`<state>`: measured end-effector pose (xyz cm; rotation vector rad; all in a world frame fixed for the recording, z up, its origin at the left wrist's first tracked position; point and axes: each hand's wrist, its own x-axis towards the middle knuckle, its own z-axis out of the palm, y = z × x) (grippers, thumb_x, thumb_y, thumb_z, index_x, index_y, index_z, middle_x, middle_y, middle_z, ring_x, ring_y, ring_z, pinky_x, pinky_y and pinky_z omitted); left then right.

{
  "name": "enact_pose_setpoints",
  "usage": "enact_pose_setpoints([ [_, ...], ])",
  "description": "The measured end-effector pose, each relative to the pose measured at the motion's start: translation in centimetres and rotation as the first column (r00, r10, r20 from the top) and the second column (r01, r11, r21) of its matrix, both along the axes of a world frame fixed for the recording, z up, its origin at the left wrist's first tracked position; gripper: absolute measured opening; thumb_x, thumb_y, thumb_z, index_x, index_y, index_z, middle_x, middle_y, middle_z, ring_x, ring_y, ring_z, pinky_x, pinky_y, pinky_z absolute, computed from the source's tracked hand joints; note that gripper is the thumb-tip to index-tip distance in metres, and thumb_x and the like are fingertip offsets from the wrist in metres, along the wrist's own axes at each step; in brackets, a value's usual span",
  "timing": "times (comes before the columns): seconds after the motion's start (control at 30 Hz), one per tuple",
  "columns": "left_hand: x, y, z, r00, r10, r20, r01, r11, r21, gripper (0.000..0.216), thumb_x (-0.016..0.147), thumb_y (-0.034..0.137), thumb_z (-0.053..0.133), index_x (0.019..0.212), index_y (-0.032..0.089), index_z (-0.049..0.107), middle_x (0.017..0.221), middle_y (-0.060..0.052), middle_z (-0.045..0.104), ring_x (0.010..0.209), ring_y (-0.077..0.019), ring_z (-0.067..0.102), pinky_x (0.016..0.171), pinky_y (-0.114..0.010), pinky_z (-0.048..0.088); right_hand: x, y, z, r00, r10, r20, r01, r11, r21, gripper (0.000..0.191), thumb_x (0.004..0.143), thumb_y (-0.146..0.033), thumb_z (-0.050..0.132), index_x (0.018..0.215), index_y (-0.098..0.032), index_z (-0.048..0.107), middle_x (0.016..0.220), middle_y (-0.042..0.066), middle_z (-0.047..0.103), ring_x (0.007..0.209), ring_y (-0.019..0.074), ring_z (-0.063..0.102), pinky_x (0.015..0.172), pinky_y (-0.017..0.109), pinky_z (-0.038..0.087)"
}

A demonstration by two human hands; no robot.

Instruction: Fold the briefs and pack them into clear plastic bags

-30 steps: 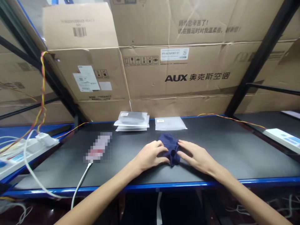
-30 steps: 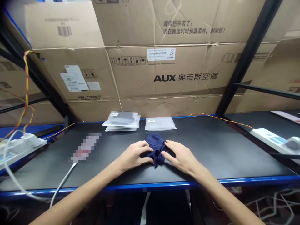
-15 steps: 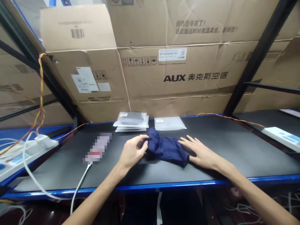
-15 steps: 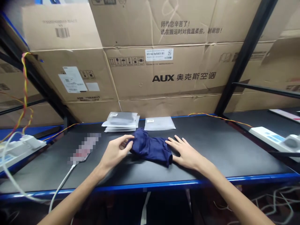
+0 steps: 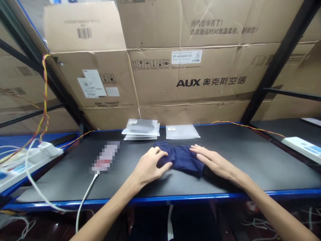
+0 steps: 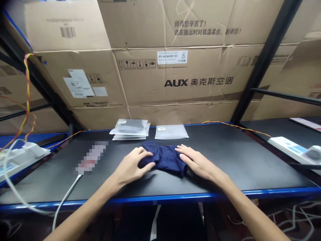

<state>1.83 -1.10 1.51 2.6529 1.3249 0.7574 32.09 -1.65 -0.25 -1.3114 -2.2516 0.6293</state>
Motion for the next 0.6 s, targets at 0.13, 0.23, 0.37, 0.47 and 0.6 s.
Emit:
enact_pose_setpoints([
  [0.13,1.0,0.4,-0.8,0.997,0.006,-0.074,-0.007,1.0,-0.013,0.025,0.088,0.046,0.062,0.103,0.027,0.071,0.096,-0.002,0.066,0.088,-0.0198,0.061,0.076,-0.03,0.049,-1.1,-0.1,-0.3,0.99,0.07,0.126,-0.074,0.997,0.034,0.053,0.096,-0.057,0.043,0.141,-0.03,0.051,0.152,0.002,0.041,0.146,0.0268,0.025,0.121,0.051,0.018],
  [0.23,0.8,0.7,-0.9,1.0,0.026,0.009,-0.025,0.999,-0.02,0.021,0.093,0.039,0.056,0.097,0.027,0.072,0.093,-0.001,0.069,0.084,-0.0173,0.063,0.075,-0.027,0.048,-0.9,0.0,-0.9,0.978,0.079,0.194,-0.091,0.995,0.051,0.054,0.094,-0.057,0.047,0.141,-0.03,0.051,0.153,0.004,0.039,0.145,0.0282,0.027,0.12,0.053,0.018],
  [0.37,-0.7,0.7,-0.1,0.973,0.121,0.197,-0.118,0.993,-0.029,0.016,0.091,0.032,0.056,0.093,0.023,0.068,0.084,0.001,0.07,0.071,-0.0143,0.062,0.069,-0.025,0.047,0.0,0.1,-1.1,0.981,0.074,0.179,-0.083,0.996,0.043,0.054,0.093,-0.056,0.049,0.141,-0.031,0.051,0.153,0.002,0.039,0.145,0.0283,0.025,0.12,0.052,0.02],
  [0.47,-2.8,0.7,0.5,0.924,0.265,0.274,-0.262,0.964,-0.048,0.012,0.088,0.032,0.057,0.094,0.023,0.061,0.071,0.004,0.064,0.06,-0.0127,0.059,0.062,-0.023,0.044,0.5,0.2,-1.0,0.984,0.067,0.166,-0.072,0.997,0.023,0.054,0.092,-0.057,0.051,0.14,-0.031,0.052,0.153,0.002,0.04,0.145,0.0286,0.025,0.12,0.051,0.02],
  [0.6,-6.1,0.7,0.3,0.892,0.42,0.17,-0.422,0.906,-0.023,0.015,0.087,0.03,0.054,0.101,0.025,0.055,0.063,0.007,0.057,0.053,-0.0125,0.055,0.058,-0.023,0.039,0.9,0.4,-1.0,0.982,0.076,0.171,-0.079,0.997,0.013,0.055,0.091,-0.058,0.052,0.139,-0.031,0.053,0.153,0.002,0.04,0.145,0.0288,0.025,0.12,0.051,0.02],
])
